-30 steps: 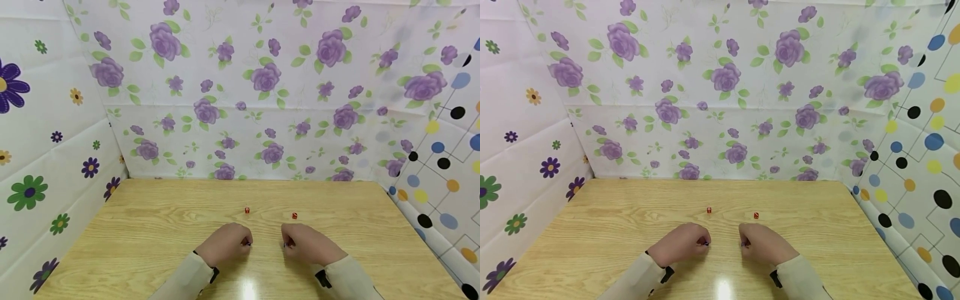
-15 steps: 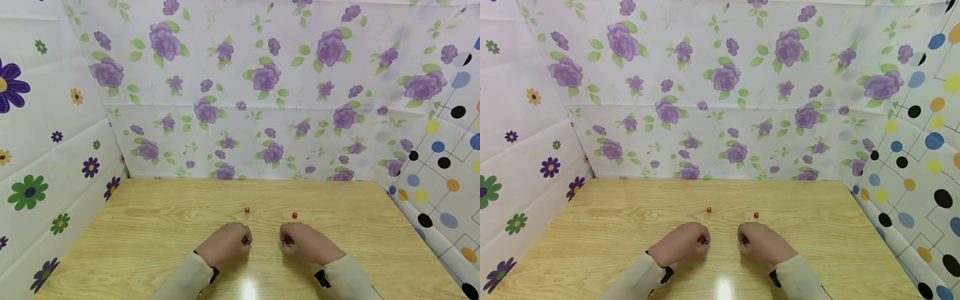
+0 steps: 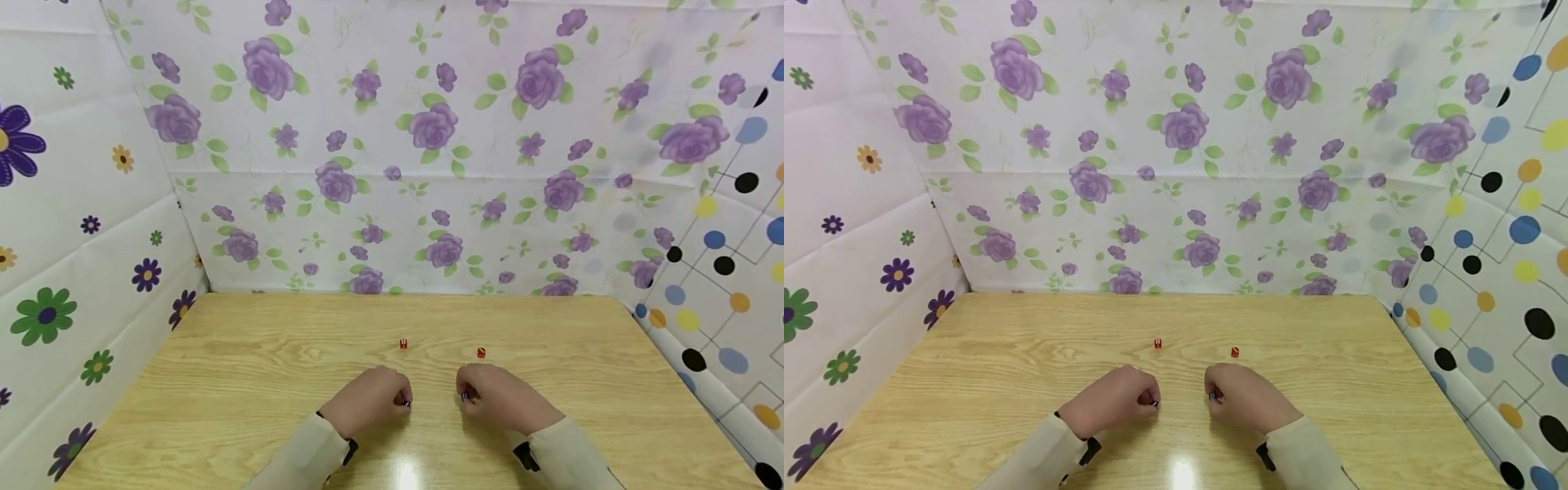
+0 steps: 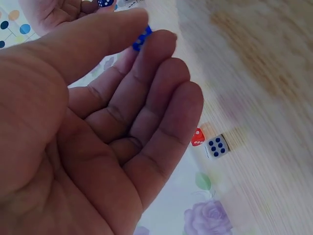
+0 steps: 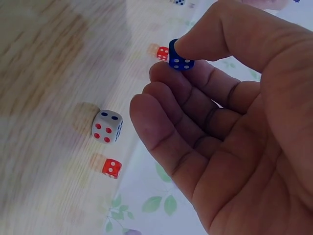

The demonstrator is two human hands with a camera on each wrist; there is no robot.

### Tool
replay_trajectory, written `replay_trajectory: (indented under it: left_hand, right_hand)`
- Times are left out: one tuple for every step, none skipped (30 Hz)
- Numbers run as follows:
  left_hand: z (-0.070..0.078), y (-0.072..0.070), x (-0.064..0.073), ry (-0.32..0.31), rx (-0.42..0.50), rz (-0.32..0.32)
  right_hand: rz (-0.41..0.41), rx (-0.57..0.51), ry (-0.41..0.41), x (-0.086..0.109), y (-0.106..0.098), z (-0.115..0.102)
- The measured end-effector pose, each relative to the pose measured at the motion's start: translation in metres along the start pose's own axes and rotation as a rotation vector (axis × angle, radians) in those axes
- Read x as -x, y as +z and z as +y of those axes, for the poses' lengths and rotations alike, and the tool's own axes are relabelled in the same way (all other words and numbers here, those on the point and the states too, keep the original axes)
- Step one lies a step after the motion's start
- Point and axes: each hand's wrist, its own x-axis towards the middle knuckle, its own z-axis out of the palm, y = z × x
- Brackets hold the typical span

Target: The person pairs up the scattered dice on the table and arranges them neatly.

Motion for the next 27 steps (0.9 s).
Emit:
replay_trajectory:
  left_hand:
    - [0.0001,0.0002,0.0006,-0.001,-0.007,-0.003]
    - [0.0001,0.0005,0.0012,-0.004,-0.007,-0.005]
    - [-0.0001,0.0009,0.0017,-0.007,-0.008,-0.005]
    - [-0.0003,0.0015,0.0021,-0.011,-0.006,-0.005]
    - [-0.0006,0.002,0.0025,-0.014,-0.002,-0.003]
    - [-0.0009,0.0025,0.0025,-0.013,-0.004,0.002]
    - [-0.0012,0.0028,0.0023,-0.01,-0.009,0.009]
    - [-0.0015,0.0029,0.0021,-0.007,-0.01,0.016]
    - [-0.0018,0.0029,0.0017,-0.004,-0.014,0.022]
    - [-0.0019,0.0026,0.0014,-0.001,-0.018,0.027]
    - [-0.002,0.0023,0.001,0.003,-0.026,0.032]
    - [-0.002,0.0018,0.0008,0.006,-0.035,0.037]
    - [-0.0018,0.0016,0.0008,0.007,-0.041,0.038]
    - [-0.0016,0.0014,0.0008,0.008,-0.045,0.038]
    - [-0.0012,0.0012,0.0009,0.006,-0.047,0.036]
    - [-0.0008,0.0011,0.0011,0.007,-0.051,0.035]
    - [-0.0004,0.0011,0.0013,0.006,-0.052,0.035]
    - [0.0001,0.0011,0.0017,0.004,-0.05,0.035]
    - [0.0006,0.0011,0.0021,0.003,-0.049,0.034]
    - [0.0009,0.0012,0.0023,0.003,-0.048,0.035]
    - [0.0012,0.0013,0.0025,0.003,-0.045,0.036]
    - [0.0013,0.0013,0.0025,0.003,-0.042,0.037]
    - [0.0015,0.0012,0.0025,0.004,-0.038,0.036]
    - [0.0015,0.0012,0.0023,0.004,-0.035,0.035]
    - [0.0015,0.0012,0.0021,0.005,-0.034,0.035]
    - [0.0014,0.0012,0.002,0.007,-0.035,0.035]
    - [0.0015,0.0012,0.0019,0.009,-0.037,0.036]
  right_hand:
    - [-0.003,-0.004,-0.004,-0.0001,0.0002,-0.0006]
    - [-0.007,-0.005,-0.007,-0.0001,0.0005,-0.0011]
    - [-0.011,-0.007,-0.01,-0.0001,0.0009,-0.0017]
    - [-0.014,-0.005,-0.012,0.0,0.0014,-0.0021]
    - [-0.017,-0.004,-0.013,0.0003,0.0016,-0.0025]
    - [-0.017,-0.003,-0.014,0.0006,0.0017,-0.0032]
    - [-0.015,0.0,-0.017,0.0007,0.0019,-0.0035]
    - [-0.012,0.005,-0.015,0.0008,0.002,-0.0036]
    - [-0.006,0.011,-0.017,0.0007,0.002,-0.0035]
    - [0.0,0.016,-0.018,0.0006,0.0018,-0.0036]
    - [0.004,0.018,-0.022,0.0003,0.0015,-0.0036]
    - [0.009,0.021,-0.027,-0.0003,0.0013,-0.0036]
    - [0.013,0.025,-0.031,-0.0005,0.0013,-0.0033]
    - [0.016,0.028,-0.036,-0.0008,0.0013,-0.0032]
    - [0.016,0.029,-0.041,-0.0009,0.0012,-0.0032]
    - [0.014,0.027,-0.043,-0.001,0.0011,-0.0035]
    - [0.012,0.027,-0.045,-0.001,0.0011,-0.0036]
    - [0.01,0.028,-0.043,-0.0009,0.0011,-0.0037]
    - [0.007,0.029,-0.04,-0.0008,0.0012,-0.0038]
    - [0.005,0.029,-0.036,-0.0006,0.0012,-0.0041]
    - [0.004,0.028,-0.032,-0.0003,0.001,-0.0045]
    - [0.002,0.027,-0.027,-0.0003,0.0007,-0.0049]
    - [0.003,0.025,-0.026,-0.0004,0.0006,-0.0051]
    - [0.006,0.024,-0.026,-0.0003,0.0005,-0.0055]
    - [0.007,0.021,-0.026,-0.0003,0.0003,-0.0059]
    - [0.011,0.019,-0.028,-0.0002,0.0001,-0.0063]
    - [0.013,0.017,-0.03,0.0,0.0,-0.0066]
